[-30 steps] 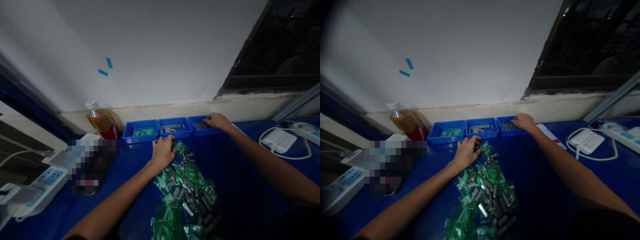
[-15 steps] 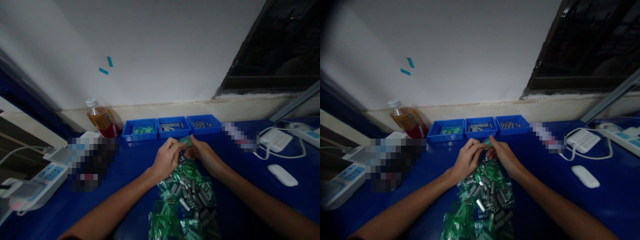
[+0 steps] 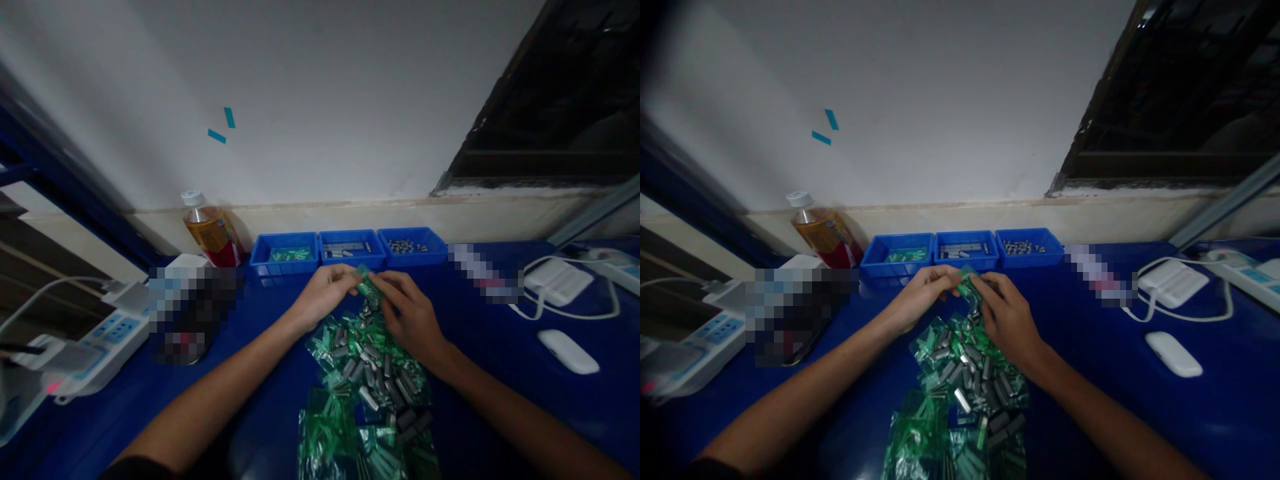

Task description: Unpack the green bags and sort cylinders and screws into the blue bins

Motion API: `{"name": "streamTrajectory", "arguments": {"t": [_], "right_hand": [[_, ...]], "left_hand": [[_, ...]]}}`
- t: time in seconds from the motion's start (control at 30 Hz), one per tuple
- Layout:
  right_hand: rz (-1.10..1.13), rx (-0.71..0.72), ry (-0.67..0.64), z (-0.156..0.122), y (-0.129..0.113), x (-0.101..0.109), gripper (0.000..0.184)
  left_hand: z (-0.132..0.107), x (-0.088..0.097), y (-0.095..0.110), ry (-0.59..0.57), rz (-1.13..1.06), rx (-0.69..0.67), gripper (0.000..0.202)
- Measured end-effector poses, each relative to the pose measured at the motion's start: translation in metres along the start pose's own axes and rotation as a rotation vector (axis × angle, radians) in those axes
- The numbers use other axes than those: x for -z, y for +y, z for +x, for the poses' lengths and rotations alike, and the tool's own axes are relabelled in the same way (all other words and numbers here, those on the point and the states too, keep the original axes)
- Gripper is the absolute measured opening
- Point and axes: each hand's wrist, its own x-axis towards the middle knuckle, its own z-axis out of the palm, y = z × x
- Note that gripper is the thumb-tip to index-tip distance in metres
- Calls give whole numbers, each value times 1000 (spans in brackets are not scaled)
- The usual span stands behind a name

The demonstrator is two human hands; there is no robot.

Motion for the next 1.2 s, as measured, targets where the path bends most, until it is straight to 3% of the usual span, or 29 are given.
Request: {"name": "streamTrajectory", "arguments": {"t": [0.1,0.2,0.33,0.5,0.73,0.83,0.9,1.0,1.2], "right_hand": [[-41,26,16,0,-5,-1,49],[-6,11,-7,-4,-9,0,48],[45,-42,-77,-13,-7,0,34],[104,-63,-167,-14,-9,-2,18],[11,-77,-459,-1,-37,-5,31],[-77,-47,-554,2,-51,-11,48],[-121,-25,-598,4,-57,-15,48],[-143,-34,-649,8,-61,-20,45],[-149,-75,-711,20,-57,-24,42]], "left_hand": [[8,23,2,40,165,-54,22],[21,58,-3,197,503,-147,25],[33,102,-13,461,745,-30,27],[36,124,-22,498,837,55,31],[35,129,-24,467,1032,58,34],[27,122,-21,478,1214,-14,39],[21,114,-17,501,1276,-54,40],[17,101,-8,494,1268,-92,37],[21,76,0,375,1131,-209,29]]}}
